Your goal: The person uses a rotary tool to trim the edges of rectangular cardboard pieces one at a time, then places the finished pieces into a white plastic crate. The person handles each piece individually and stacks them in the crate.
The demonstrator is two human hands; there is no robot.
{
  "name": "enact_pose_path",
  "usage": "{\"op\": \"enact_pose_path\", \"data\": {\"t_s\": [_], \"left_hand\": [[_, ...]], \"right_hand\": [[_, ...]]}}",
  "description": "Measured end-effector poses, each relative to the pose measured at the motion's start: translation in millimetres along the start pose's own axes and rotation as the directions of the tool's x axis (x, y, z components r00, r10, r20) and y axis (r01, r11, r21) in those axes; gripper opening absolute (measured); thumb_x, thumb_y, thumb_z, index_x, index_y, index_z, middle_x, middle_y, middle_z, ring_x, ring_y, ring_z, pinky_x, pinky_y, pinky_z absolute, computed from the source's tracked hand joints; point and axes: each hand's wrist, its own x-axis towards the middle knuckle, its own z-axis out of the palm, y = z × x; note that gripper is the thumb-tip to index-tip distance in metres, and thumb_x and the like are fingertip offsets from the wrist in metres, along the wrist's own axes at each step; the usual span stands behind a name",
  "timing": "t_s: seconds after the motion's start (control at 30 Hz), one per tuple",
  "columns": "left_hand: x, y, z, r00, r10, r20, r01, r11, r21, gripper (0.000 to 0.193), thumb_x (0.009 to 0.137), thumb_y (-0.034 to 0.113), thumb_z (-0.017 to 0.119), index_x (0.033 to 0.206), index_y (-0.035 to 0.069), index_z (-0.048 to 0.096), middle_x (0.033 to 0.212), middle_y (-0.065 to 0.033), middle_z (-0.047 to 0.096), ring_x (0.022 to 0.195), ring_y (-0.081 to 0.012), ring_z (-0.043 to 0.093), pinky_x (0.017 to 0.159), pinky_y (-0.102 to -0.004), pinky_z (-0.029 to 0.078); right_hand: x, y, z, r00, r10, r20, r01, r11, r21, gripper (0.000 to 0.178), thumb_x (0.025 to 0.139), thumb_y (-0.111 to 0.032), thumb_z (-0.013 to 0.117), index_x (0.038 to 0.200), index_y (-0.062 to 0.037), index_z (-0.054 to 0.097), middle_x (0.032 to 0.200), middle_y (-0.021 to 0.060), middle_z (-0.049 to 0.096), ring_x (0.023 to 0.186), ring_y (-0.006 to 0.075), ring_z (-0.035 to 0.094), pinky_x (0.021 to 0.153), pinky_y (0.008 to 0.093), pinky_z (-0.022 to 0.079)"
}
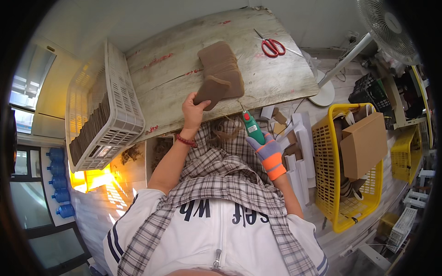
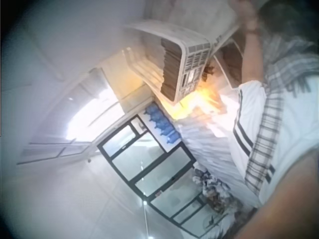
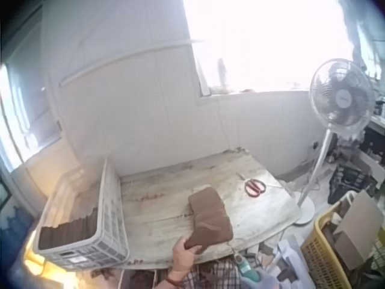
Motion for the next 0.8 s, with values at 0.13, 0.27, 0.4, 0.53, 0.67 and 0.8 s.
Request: {"op": "enact_pose_path", "data": {"t_s": [0.13,0.27,0.4,0.53,0.67,0.8], "left_hand": [[-6.0,17.5,5.1,0.96,-0.262,0.094,0.247,0.644,-0.724,0.029,0.077,-0.007,0.065,0.104,0.001,0.058,0.106,-0.0098,0.063,0.097,-0.0193,0.059,0.087,-0.0334,0.049],[-2.3,35.4,20.1,0.949,-0.285,0.136,0.227,0.316,-0.921,0.028,0.08,-0.007,0.062,0.106,0.003,0.058,0.106,-0.0079,0.063,0.1,-0.0204,0.059,0.092,-0.0353,0.047],[-0.6,35.8,24.9,0.952,-0.273,0.137,0.207,0.247,-0.947,0.029,0.081,-0.006,0.061,0.107,0.005,0.058,0.107,-0.0058,0.062,0.102,-0.0209,0.058,0.094,-0.035,0.046],[-2.0,37.6,27.5,0.957,-0.245,0.154,0.201,0.184,-0.962,0.028,0.081,-0.005,0.061,0.107,0.006,0.059,0.107,-0.0056,0.063,0.102,-0.0213,0.058,0.093,-0.0347,0.047],[-4.9,37.9,31.8,0.955,-0.242,0.174,0.219,0.177,-0.959,0.027,0.082,-0.005,0.061,0.107,0.005,0.059,0.108,-0.0063,0.062,0.103,-0.0221,0.058,0.094,-0.0352,0.047],[-12.0,37.1,36.3,0.95,-0.228,0.214,0.264,0.216,-0.94,0.029,0.081,-0.005,0.061,0.109,0.006,0.057,0.111,-0.0076,0.061,0.105,-0.0234,0.058,0.096,-0.037,0.047]], "right_hand": [[1.8,-27.9,-3.5,0.996,0.028,0.079,-0.042,0.984,0.175,0.04,0.078,-0.03,0.074,0.1,-0.0011,0.059,0.07,0.0044,0.062,0.053,0.0082,0.055,0.048,0.0232,0.044],[0.0,-57.8,-4.4,0.99,0.009,0.144,-0.065,0.921,0.383,0.035,0.08,-0.026,0.073,0.1,-0.0012,0.059,0.072,0.0027,0.063,0.056,0.0065,0.056,0.049,0.0213,0.044],[-2.8,-72.5,-5.9,0.986,-0.003,0.164,-0.069,0.898,0.434,0.031,0.081,-0.023,0.071,0.099,-0.0018,0.057,0.071,0.0023,0.062,0.055,0.0068,0.056,0.048,0.0206,0.044],[-7.4,-84.5,-11.6,0.98,0.014,0.197,-0.107,0.876,0.47,0.03,0.081,-0.021,0.071,0.097,-0.0015,0.056,0.069,0.0025,0.06,0.053,0.0075,0.055,0.047,0.0207,0.044],[-9.1,-84.0,-11.3,0.981,0.024,0.193,-0.112,0.88,0.462,0.03,0.081,-0.021,0.071,0.097,-0.0013,0.056,0.068,0.0027,0.06,0.052,0.0082,0.055,0.046,0.021,0.043],[-8.8,-83.2,-12.9,0.981,0.011,0.195,-0.102,0.88,0.464,0.03,0.082,-0.021,0.07,0.099,-0.001,0.056,0.068,0.0029,0.06,0.052,0.0086,0.055,0.046,0.0212,0.043]]}}
